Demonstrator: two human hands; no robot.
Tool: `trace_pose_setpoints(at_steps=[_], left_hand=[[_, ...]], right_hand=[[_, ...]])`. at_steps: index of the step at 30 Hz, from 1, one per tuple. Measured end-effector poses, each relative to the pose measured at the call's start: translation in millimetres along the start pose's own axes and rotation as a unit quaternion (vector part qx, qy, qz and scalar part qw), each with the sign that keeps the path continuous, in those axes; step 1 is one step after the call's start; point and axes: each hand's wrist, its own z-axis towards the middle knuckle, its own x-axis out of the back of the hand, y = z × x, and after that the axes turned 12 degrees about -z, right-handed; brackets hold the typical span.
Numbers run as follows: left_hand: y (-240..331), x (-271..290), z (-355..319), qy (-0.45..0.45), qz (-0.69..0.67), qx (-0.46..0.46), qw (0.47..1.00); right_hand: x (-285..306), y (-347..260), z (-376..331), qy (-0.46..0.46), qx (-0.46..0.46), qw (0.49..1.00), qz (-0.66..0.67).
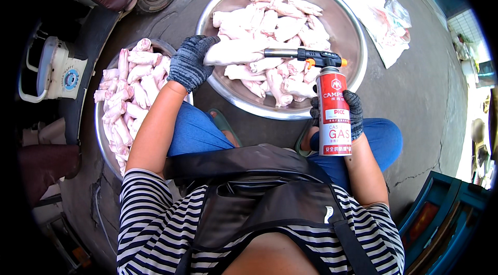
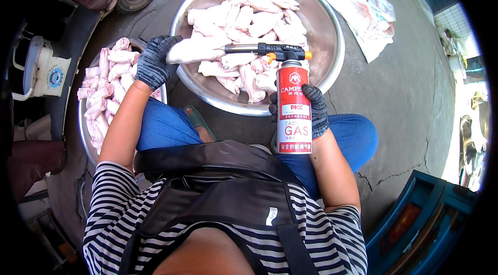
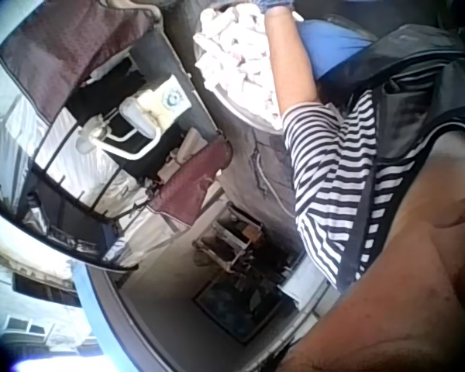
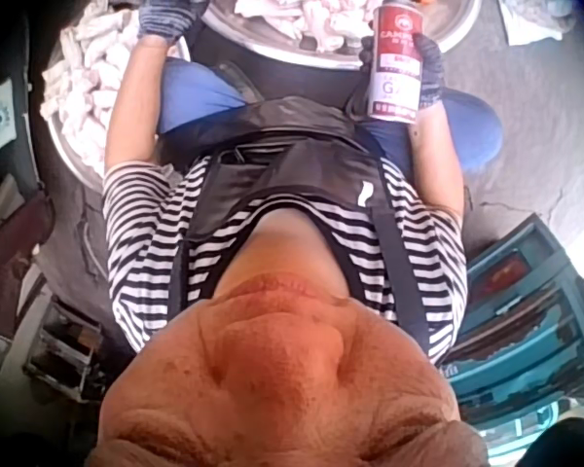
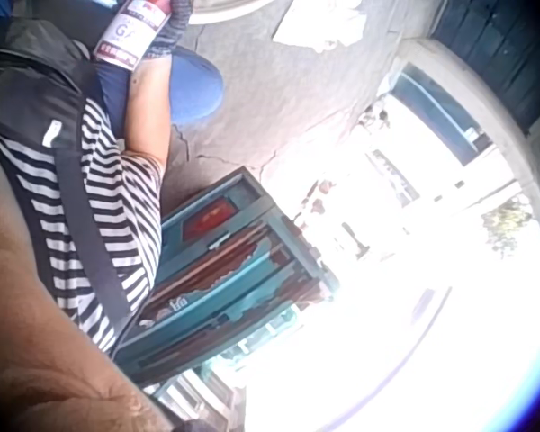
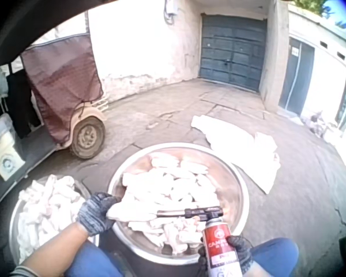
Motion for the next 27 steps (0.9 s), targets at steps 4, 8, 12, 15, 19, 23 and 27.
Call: trace_pose_setpoints(at_steps=[4, 8, 12, 15, 19, 23, 27], left_hand=[[0, -1, -1, 0.010, 0.014, -0.011, 1.000], [1, 0, -1, 0.007, 0.012, -0.011, 1.000], [-3, -3, -3, 0.011, -0.008, -0.015, 1.000], [-6, -4, -3, 0.004, -0.020, -0.012, 1.000], [-12, -6, -5, 0.001, -0.022, -0.014, 1.000], [-5, -5, -3, 0.004, -0.003, -0.019, 1.000], [-9, -7, -4, 0.005, -0.005, -0.024, 1.000]], right_hand=[[0, 1, 0, 0.002, -0.004, 1.000, 0.006], [4, 1, 0, 0.002, -0.019, 1.000, 0.019], [4, 2, 0, -0.018, -0.008, 1.000, 0.007], [3, 2, 1, -0.016, -0.016, 0.999, 0.036], [2, 2, 1, -0.020, -0.010, 1.000, 0.018], [3, 3, 0, -0.021, -0.001, 1.000, -0.003], [2, 3, 0, -0.021, -0.007, 1.000, 0.015]])
